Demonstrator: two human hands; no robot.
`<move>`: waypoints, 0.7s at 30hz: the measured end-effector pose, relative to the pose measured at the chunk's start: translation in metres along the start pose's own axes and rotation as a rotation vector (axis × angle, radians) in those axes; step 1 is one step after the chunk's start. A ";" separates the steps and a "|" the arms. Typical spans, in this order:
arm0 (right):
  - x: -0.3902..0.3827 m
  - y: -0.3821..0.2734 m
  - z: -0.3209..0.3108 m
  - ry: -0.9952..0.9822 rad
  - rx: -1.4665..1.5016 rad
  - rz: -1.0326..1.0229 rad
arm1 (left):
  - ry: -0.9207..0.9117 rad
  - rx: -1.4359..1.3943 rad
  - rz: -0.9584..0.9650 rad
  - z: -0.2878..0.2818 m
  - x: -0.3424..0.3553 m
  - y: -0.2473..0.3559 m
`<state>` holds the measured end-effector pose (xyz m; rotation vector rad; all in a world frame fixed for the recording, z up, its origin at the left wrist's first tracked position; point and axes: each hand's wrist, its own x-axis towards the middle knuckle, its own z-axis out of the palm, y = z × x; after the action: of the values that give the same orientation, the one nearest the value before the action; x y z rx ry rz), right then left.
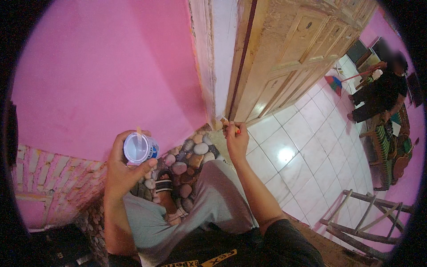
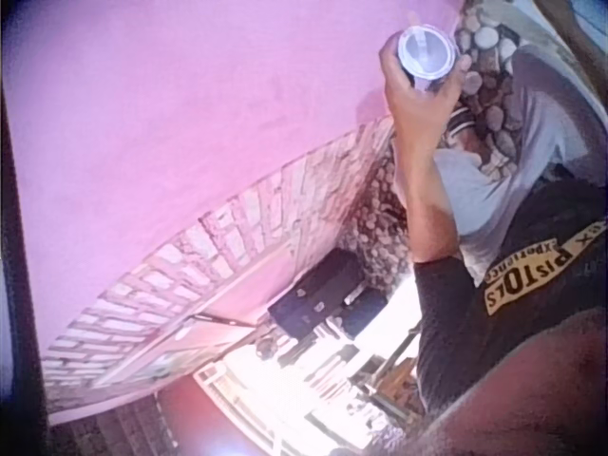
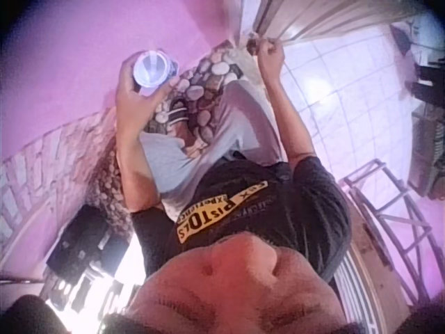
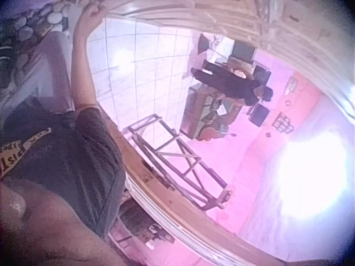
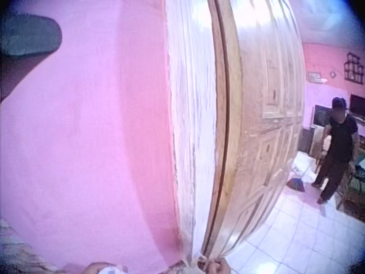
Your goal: The person paints the side of a wooden door frame using a brush and a small container of white paint.
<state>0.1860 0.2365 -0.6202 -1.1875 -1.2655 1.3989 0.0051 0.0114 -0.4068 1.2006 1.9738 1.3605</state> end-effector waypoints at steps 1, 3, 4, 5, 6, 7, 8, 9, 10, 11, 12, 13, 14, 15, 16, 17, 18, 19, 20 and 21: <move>0.003 0.004 0.002 0.016 -0.060 -0.004 | -0.017 -0.013 0.000 0.002 0.001 -0.002; 0.021 0.007 0.005 0.017 -0.007 -0.027 | -0.035 -0.023 0.012 0.008 0.006 -0.004; 0.028 0.007 0.007 0.008 0.049 -0.048 | -0.046 -0.028 0.018 0.010 0.007 -0.004; 0.023 -0.011 0.016 0.012 0.124 -0.038 | -0.041 -0.020 0.009 0.008 0.004 -0.005; 0.014 -0.027 0.018 0.006 0.127 -0.028 | -0.025 -0.013 0.005 0.005 0.001 -0.006; 0.006 -0.043 0.015 0.002 0.158 -0.062 | -0.013 -0.014 0.004 0.004 -0.001 -0.007; 0.001 -0.052 0.011 -0.002 0.189 -0.098 | -0.015 -0.017 0.002 0.003 -0.002 -0.005; -0.006 -0.053 0.004 -0.027 0.192 -0.098 | -0.009 -0.022 -0.011 0.001 -0.004 -0.002; -0.007 -0.047 -0.007 -0.022 0.189 -0.101 | -0.007 -0.030 -0.017 0.000 -0.004 0.001; -0.006 -0.032 -0.017 -0.071 0.096 -0.052 | -0.006 -0.030 -0.016 -0.001 -0.005 0.001; -0.004 -0.013 -0.027 -0.118 0.002 -0.003 | -0.001 0.004 0.001 -0.003 -0.005 0.000; 0.003 0.011 -0.038 -0.127 -0.044 0.086 | -0.002 0.031 0.022 -0.002 -0.004 -0.001; 0.009 0.034 -0.045 -0.123 -0.045 0.085 | -0.005 0.028 0.023 -0.002 -0.003 -0.001; 0.014 0.055 -0.049 -0.161 -0.094 0.112 | -0.009 0.037 0.033 -0.003 -0.003 0.001; 0.019 0.072 -0.050 -0.200 -0.143 0.138 | -0.012 0.046 0.043 -0.003 -0.003 0.002; 0.023 0.085 -0.051 -0.185 -0.166 0.173 | -0.014 0.044 0.047 -0.003 -0.002 0.002; 0.030 0.097 -0.051 -0.181 -0.167 0.170 | -0.020 0.044 0.044 -0.002 -0.002 0.003; 0.041 0.115 -0.054 -0.198 -0.316 0.061 | -0.029 0.046 0.043 -0.001 -0.002 0.005; 0.043 0.119 -0.049 -0.224 -0.462 -0.044 | -0.030 0.051 0.040 -0.002 -0.004 0.003; 0.045 0.124 -0.046 -0.168 -0.581 -0.144 | -0.033 0.057 0.047 -0.002 -0.004 0.001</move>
<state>0.2233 0.2759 -0.7487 -1.3365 -1.9208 1.0701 0.0061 0.0065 -0.4056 1.2955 1.9848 1.3065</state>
